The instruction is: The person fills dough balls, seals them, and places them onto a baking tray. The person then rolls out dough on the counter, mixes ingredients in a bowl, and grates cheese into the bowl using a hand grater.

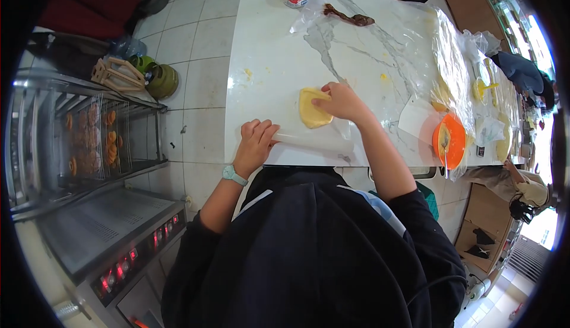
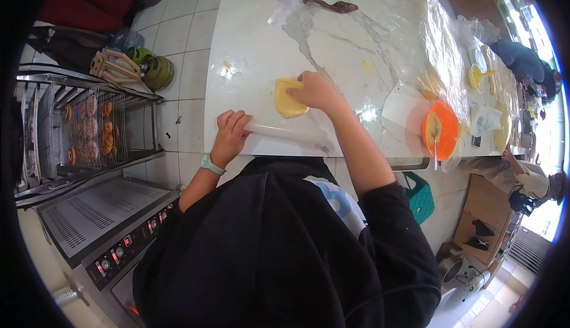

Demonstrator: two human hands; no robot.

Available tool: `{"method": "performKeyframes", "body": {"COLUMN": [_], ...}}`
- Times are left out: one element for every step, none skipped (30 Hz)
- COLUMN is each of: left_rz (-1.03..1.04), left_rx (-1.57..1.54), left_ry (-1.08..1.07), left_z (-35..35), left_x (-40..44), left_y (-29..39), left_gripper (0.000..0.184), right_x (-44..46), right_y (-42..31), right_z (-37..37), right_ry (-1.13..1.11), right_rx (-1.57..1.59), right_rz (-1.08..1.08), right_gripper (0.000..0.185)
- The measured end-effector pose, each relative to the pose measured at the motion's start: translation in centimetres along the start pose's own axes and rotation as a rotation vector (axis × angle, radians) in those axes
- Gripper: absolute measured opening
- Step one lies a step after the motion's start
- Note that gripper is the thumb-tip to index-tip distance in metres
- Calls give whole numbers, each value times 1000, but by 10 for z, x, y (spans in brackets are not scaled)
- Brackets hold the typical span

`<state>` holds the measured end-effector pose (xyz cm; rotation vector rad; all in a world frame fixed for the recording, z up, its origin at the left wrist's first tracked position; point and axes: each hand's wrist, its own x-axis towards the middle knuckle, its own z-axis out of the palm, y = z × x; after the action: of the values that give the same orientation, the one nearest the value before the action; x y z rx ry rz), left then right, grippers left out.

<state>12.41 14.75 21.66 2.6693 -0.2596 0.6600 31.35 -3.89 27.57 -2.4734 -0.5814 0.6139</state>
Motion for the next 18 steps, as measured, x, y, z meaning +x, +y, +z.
{"method": "performKeyframes", "body": {"left_rz": [1,1,1,5,11,10,27,44,40,38,36,32,38,44,41,41,43,43], "left_rx": [-18,-32,-28,-25,-23,-22,-21,-21,-19,-33,-48,-49,-47,-45,-40,-42,-44,-39], "left_ry": [-7,-9,-1,1,3,7,6,5,9,8,6,8,15,21,25,22,20,22], "left_z": [0,1,1,1,0,0,-1,-2,-1,-1,0,1,2,3,3,2,2,2], "left_x": [-1,1,3,3,3,4,5,6,5,5,4,3,3,3,3,4,4,4], "left_y": [0,-1,-1,0,1,1,1,1,0,0,0,0,0,-1,-1,-1,-1,-1], "left_gripper": [53,55,55,55,54,54,51,47,47,51,55,55,54,54,54,53,52,52], "right_x": [-3,-9,-12,-12,-11,-12,-14,-17,-20,-21,-21,-20,-17,-12,-7,1,12,22], "right_y": [0,0,-4,-8,-11,-17,-24,-30,-37,-46,-55,-62,-70,-78,-85,-86,-81,-72], "right_z": [6,13,15,12,7,0,-9,-18,-27,-37,-49,-58,-65,-71,-73,-66,-50,-32], "right_ry": [6,188,366,365,195,27,28,-18,-67,-69,-11,46,44,139,234,235,348,460], "right_rx": [-1,-169,-337,-338,-179,-22,-26,34,95,92,83,76,73,66,61,61,-20,-102], "right_rz": [0,-219,-440,-443,-359,-274,-279,-238,-195,-198,-267,-335,-339,-405,-472,-478,-584,-687], "right_gripper": [41,39,36,36,33,30,30,28,27,27,24,21,21,21,21,21,24,27]}}
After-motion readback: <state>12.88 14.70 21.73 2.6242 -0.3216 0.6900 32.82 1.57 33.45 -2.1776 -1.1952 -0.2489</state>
